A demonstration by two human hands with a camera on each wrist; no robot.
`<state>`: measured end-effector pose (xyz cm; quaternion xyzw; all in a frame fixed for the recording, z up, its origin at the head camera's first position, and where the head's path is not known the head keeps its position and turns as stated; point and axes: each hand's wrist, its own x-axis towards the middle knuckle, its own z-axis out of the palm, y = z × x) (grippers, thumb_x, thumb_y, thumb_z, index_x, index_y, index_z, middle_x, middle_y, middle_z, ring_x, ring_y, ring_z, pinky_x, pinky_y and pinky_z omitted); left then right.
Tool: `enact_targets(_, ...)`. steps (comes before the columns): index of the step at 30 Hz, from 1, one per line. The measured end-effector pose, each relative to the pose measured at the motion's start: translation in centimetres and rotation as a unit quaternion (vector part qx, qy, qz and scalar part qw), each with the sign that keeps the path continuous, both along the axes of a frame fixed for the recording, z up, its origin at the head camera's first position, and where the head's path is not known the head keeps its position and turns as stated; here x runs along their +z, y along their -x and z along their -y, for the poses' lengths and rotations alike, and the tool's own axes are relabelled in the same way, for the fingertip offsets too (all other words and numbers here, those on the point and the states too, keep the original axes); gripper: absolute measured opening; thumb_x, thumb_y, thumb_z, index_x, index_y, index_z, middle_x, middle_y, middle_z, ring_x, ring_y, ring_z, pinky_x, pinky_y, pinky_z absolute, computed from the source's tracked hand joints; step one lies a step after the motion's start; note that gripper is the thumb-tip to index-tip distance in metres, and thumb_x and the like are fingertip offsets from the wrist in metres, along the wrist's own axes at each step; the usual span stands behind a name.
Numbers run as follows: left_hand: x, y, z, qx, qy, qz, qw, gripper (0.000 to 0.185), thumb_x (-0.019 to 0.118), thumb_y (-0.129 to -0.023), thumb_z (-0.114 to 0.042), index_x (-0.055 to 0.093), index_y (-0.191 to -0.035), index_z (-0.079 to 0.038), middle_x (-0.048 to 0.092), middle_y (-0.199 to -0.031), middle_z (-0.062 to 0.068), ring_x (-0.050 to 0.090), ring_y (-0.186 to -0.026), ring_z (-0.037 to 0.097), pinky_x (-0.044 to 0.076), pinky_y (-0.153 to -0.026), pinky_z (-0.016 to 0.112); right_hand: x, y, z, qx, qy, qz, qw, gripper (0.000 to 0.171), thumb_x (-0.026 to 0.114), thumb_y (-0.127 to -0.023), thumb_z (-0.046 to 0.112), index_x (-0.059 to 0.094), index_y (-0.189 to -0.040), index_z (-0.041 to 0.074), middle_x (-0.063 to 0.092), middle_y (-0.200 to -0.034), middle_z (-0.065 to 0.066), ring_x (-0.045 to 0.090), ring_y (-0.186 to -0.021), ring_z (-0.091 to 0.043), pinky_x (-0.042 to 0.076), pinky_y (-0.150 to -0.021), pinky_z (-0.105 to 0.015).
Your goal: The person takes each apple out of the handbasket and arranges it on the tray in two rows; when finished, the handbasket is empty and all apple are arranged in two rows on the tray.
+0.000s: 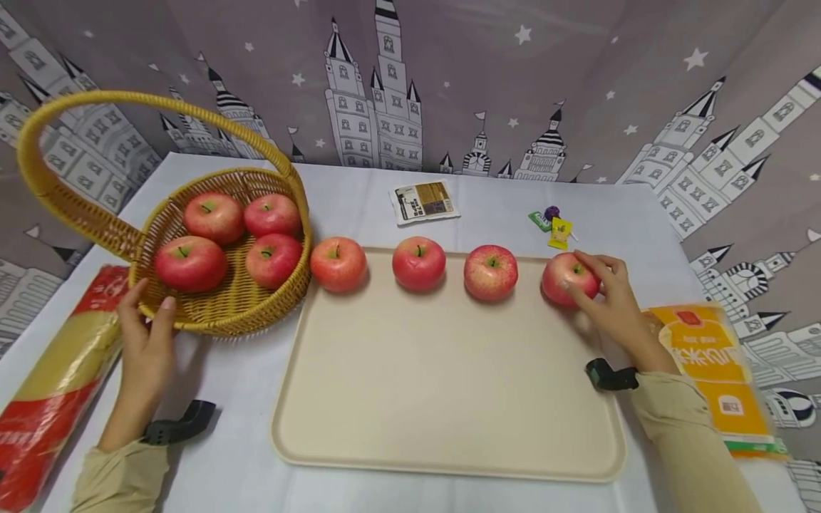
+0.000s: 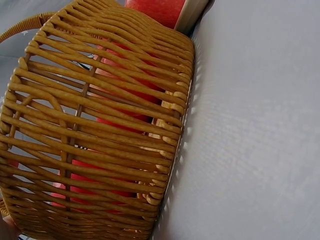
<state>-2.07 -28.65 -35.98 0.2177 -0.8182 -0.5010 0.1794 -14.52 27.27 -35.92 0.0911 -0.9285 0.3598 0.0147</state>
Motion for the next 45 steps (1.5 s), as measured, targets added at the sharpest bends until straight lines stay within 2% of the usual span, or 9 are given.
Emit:
enact_targets(2,-0.1,0.0,0.0,0.000,0.000,0.000,1.0000,0.053,0.039,-0.095,-0.028,0.015,-0.142,-0.024,0.012,-0.151,0.004,0.015,-0.139,0.024,0.015,-0.112,0.050,0.2,-0.1,-0.1,0.014,-0.012,0.015,1.000,0.059,0.053,-0.090,0.026,0.029,-0.141,0.012,0.024,-0.132,-0.027,0.030,-0.114,-0.040,0.037,-0.088,-0.037)
enact_targets(6,-0.2,0.1,0.0,-0.004,-0.003,-0.003,1.0000,0.054,0.039,-0.095,-0.028,0.014,-0.143,-0.022,0.011,-0.151,0.004,0.014,-0.139,0.024,0.015,-0.112,0.050,0.7,-0.2,0.1,0.023,-0.020,-0.016,0.999,0.059,0.057,-0.088,0.023,0.032,-0.140,0.011,0.026,-0.133,-0.027,0.030,-0.115,-0.042,0.034,-0.089,-0.029)
enact_targets(10,-0.2,0.1,-0.1,-0.002,-0.003,0.002,1.0000,0.053,0.038,-0.095,-0.029,0.014,-0.143,-0.024,0.011,-0.152,0.003,0.014,-0.140,0.025,0.015,-0.111,0.051,1.8,0.1,1.2,0.013,-0.006,-0.096,0.995,0.053,0.061,-0.085,0.019,0.041,-0.134,0.010,0.033,-0.133,-0.023,0.030,-0.119,-0.032,0.028,-0.088,-0.019)
enact_targets(14,-0.2,0.0,0.0,0.001,-0.003,-0.001,1.0000,0.053,0.039,-0.095,-0.028,0.015,-0.142,-0.024,0.011,-0.152,0.004,0.013,-0.140,0.024,0.014,-0.112,0.050,3.5,0.6,3.8,0.024,0.023,-0.156,0.987,0.049,0.065,-0.082,0.013,0.049,-0.128,0.009,0.040,-0.131,-0.017,0.032,-0.119,-0.006,0.024,-0.090,-0.006)
enact_targets(17,-0.2,0.1,0.0,0.001,-0.004,-0.004,1.0000,0.053,0.039,-0.095,-0.027,0.015,-0.142,-0.023,0.011,-0.152,0.003,0.013,-0.140,0.023,0.014,-0.112,0.050,4.7,0.8,6.7,0.067,0.043,-0.191,0.978,0.049,0.068,-0.078,0.006,0.053,-0.124,0.007,0.044,-0.127,-0.016,0.036,-0.118,-0.001,0.028,-0.094,-0.011)
enact_targets(23,-0.2,0.0,-0.1,-0.004,-0.002,0.000,1.0000,0.053,0.038,-0.096,-0.028,0.014,-0.142,-0.024,0.010,-0.152,0.003,0.012,-0.140,0.023,0.014,-0.112,0.051,6.2,1.0,13.8,0.192,0.040,-0.190,0.962,0.050,0.069,-0.077,0.009,0.052,-0.125,0.009,0.049,-0.125,-0.010,0.043,-0.119,-0.021,0.037,-0.100,-0.041)
enact_targets(27,-0.2,-0.1,0.0,-0.001,-0.001,0.008,1.0000,0.053,0.038,-0.096,-0.029,0.014,-0.142,-0.025,0.010,-0.152,0.002,0.012,-0.140,0.022,0.014,-0.112,0.050,6.4,0.8,19.3,0.275,0.027,-0.166,0.947,0.049,0.066,-0.082,0.023,0.050,-0.126,0.012,0.048,-0.126,-0.006,0.044,-0.120,-0.018,0.039,-0.101,-0.040)
enact_targets(37,-0.1,0.0,0.2,-0.004,-0.004,-0.006,1.0000,0.053,0.039,-0.095,-0.027,0.014,-0.142,-0.024,0.011,-0.151,0.002,0.014,-0.140,0.024,0.015,-0.111,0.051,5.5,-0.4,32.3,0.413,-0.077,-0.200,0.885,0.052,0.054,-0.087,0.043,0.047,-0.130,0.015,0.047,-0.131,-0.003,0.040,-0.123,-0.013,0.029,-0.107,-0.025)
enact_targets(45,-0.1,0.0,0.1,-0.005,-0.001,-0.003,1.0000,0.053,0.039,-0.095,-0.027,0.014,-0.142,-0.023,0.011,-0.151,0.003,0.014,-0.140,0.027,0.016,-0.111,0.052,4.9,-0.5,38.4,0.388,-0.228,-0.152,0.880,0.065,0.038,-0.088,0.058,0.031,-0.140,0.019,0.039,-0.133,-0.007,0.030,-0.127,-0.021,0.024,-0.109,-0.037)
